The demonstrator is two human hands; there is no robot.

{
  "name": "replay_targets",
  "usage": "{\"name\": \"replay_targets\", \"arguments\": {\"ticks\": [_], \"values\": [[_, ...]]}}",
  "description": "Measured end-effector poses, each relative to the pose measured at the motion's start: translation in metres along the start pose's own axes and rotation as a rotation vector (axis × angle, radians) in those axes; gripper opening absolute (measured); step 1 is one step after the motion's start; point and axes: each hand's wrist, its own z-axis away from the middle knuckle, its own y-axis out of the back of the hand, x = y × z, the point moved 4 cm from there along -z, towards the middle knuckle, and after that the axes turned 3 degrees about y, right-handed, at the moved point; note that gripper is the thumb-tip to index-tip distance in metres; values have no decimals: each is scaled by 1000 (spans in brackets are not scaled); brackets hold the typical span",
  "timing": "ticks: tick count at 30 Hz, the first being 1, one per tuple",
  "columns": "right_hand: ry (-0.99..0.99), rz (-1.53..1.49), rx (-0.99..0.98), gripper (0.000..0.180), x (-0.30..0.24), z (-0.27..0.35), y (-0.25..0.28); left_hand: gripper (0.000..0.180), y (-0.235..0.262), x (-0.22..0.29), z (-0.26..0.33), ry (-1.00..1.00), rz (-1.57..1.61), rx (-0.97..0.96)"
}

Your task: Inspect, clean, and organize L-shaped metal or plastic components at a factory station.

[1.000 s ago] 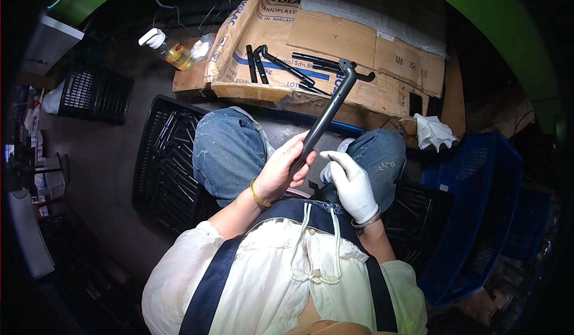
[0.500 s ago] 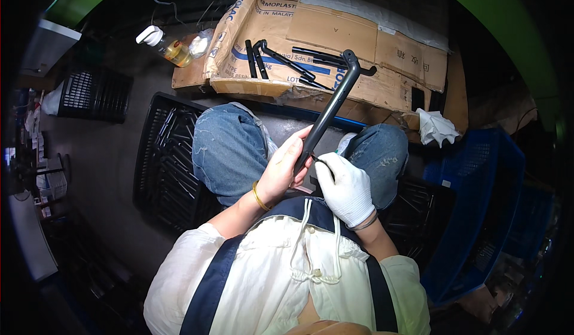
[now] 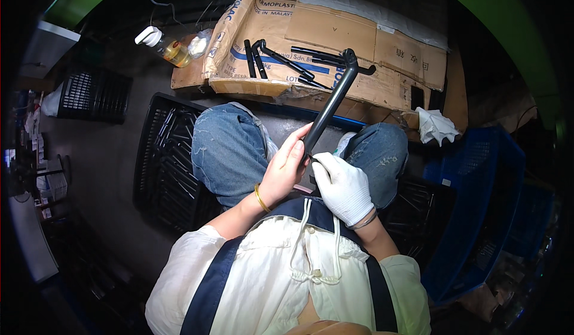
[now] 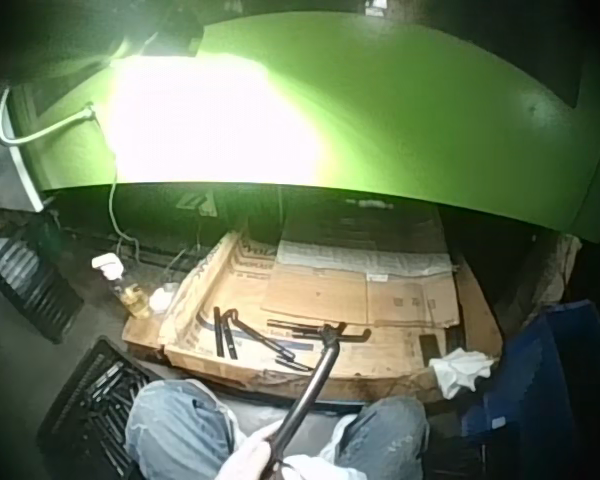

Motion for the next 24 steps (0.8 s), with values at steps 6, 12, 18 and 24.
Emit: {"name": "replay_targets", "arguments": {"ticks": [6,12,18,24], "values": [[-6,97,-31,13,-1,0,-13,44,-5,-6,2,-72,-36,96],[9,97,11,11,-2,1,-20,44,-4,-11,-1,-118,-92,148],[-52,108,-9,11,-1,0,-28,43,-5,-13,-4,-185,-121,195],[7,119,1,12,-4,-1,-18,42,-7,-12,-2,-91,57,121]]}}
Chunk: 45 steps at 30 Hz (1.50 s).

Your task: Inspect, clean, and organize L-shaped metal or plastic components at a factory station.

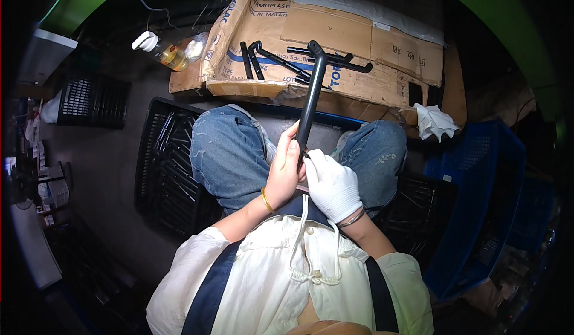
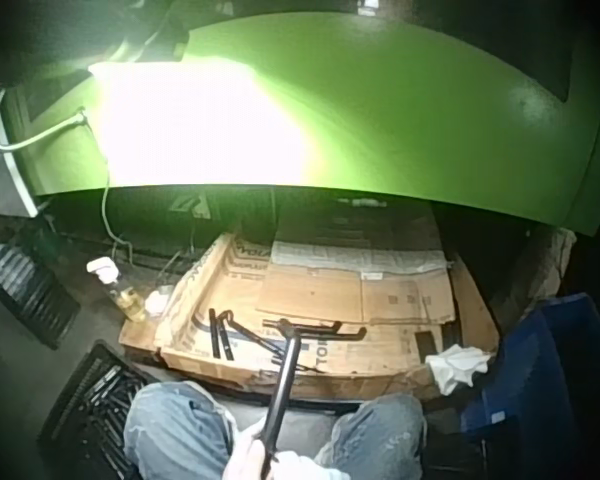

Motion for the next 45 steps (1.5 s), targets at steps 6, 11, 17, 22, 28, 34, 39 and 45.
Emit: {"name": "replay_targets", "arguments": {"ticks": [6,11,17,22,28,34,39,45], "values": [[30,42,-82,12,6,-2,5,42,1,1,-1,42,-57,-20],[-11,30,-37,12,7,-1,-7,41,2,-4,-3,-19,-91,16],[-23,51,23,13,4,-1,-12,39,1,-6,-5,-59,-97,73],[33,21,17,13,3,-1,-1,39,-2,-3,-3,1,98,22],[5,64,-45,14,5,-2,1,39,-2,-2,-1,9,13,18],[-3,81,67,14,7,0,-9,39,-2,-8,-5,19,36,8],[-80,-192,283,17,19,-1,-16,42,-3,-10,-2,26,270,-38],[-390,-911,257,24,49,-23,-26,52,-11,-6,0,-355,-317,24]]}}
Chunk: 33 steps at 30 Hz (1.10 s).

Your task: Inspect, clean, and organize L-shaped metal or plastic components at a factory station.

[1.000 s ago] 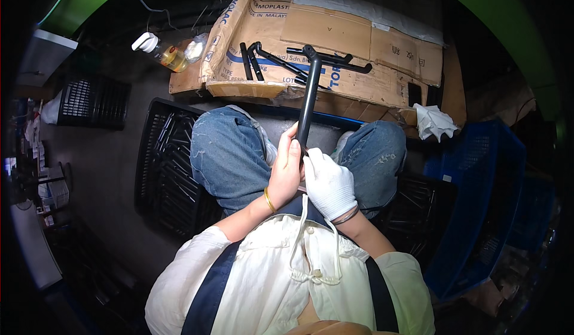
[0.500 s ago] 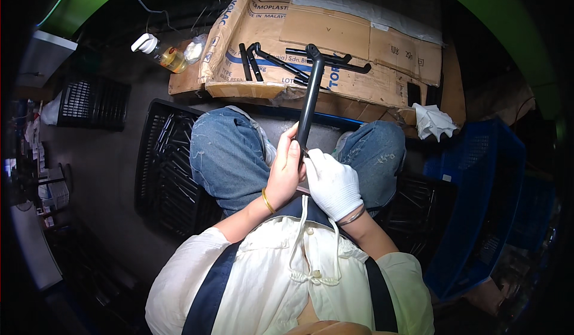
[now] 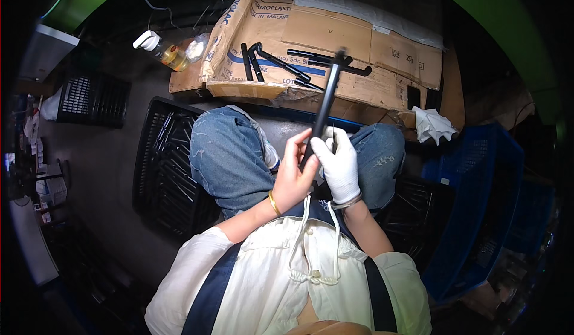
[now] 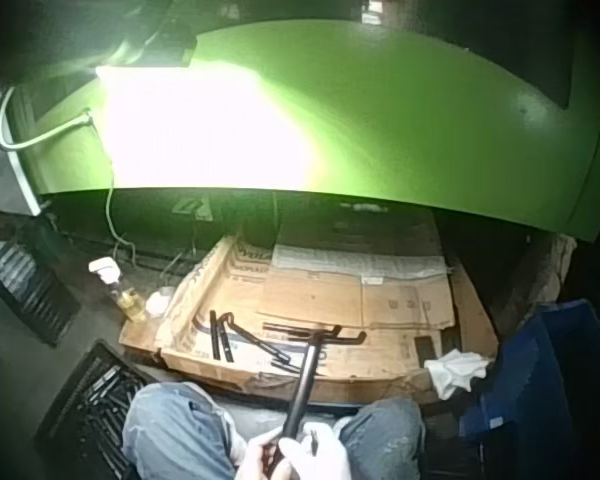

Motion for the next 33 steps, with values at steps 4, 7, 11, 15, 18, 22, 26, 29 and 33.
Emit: {"name": "replay_targets", "arguments": {"ticks": [4,7,11,15,18,22,26,29,33], "values": [[-38,-245,-72,20,-6,-8,-1,44,0,4,1,-111,-225,-26],[-269,-447,-250,27,-5,-7,3,42,-3,-6,8,454,588,-314],[-294,-203,-301,19,-4,-11,14,49,5,1,4,589,891,-381],[-42,306,-60,22,-20,-4,31,59,9,3,-5,505,819,-349],[-14,308,-166,21,-34,14,41,62,13,5,-7,438,757,-356],[378,526,-257,20,-57,29,30,57,19,8,-6,474,678,-317],[216,650,-243,11,-57,34,19,56,17,11,-3,549,590,-249],[311,691,-331,11,-64,34,12,60,15,15,-2,539,551,-256],[410,798,-378,11,-69,33,8,63,14,19,-3,512,474,-254]]}}
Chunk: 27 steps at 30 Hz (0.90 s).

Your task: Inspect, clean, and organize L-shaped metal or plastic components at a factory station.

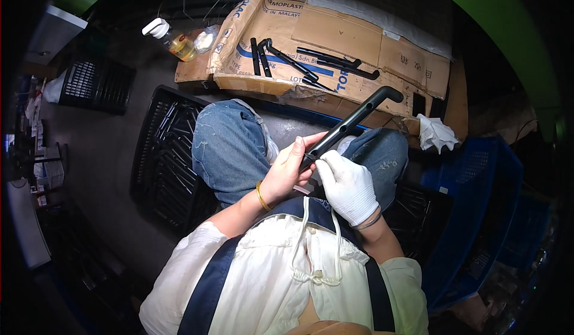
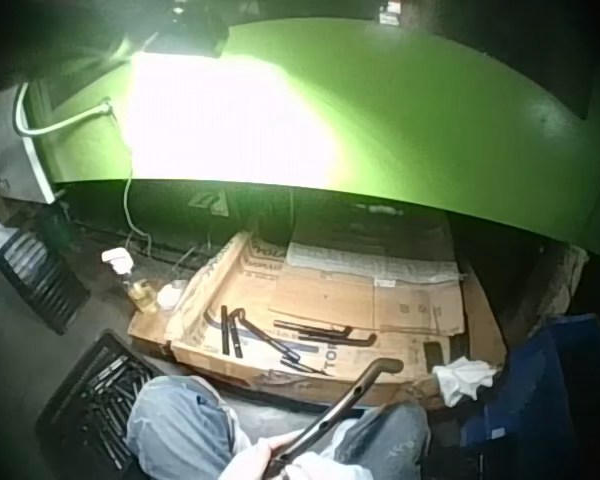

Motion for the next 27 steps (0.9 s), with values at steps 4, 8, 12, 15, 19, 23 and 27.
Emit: {"name": "replay_targets", "arguments": {"ticks": [4,8,12,15,19,23,27], "values": [[33,93,-30,14,0,-1,-1,64,0,2,0,2,-19,-10],[38,112,-61,14,2,-1,1,63,-1,3,1,1,-45,-1],[48,98,-66,14,2,-3,2,62,0,5,1,9,-68,17],[74,128,-69,15,1,-4,2,62,1,6,1,7,-79,17],[71,132,-122,17,3,-6,3,61,2,5,1,40,-105,28],[39,102,-156,14,6,-8,4,59,4,1,1,78,-84,40],[53,129,-172,15,7,-9,4,57,4,-3,0,89,-66,36]]}}
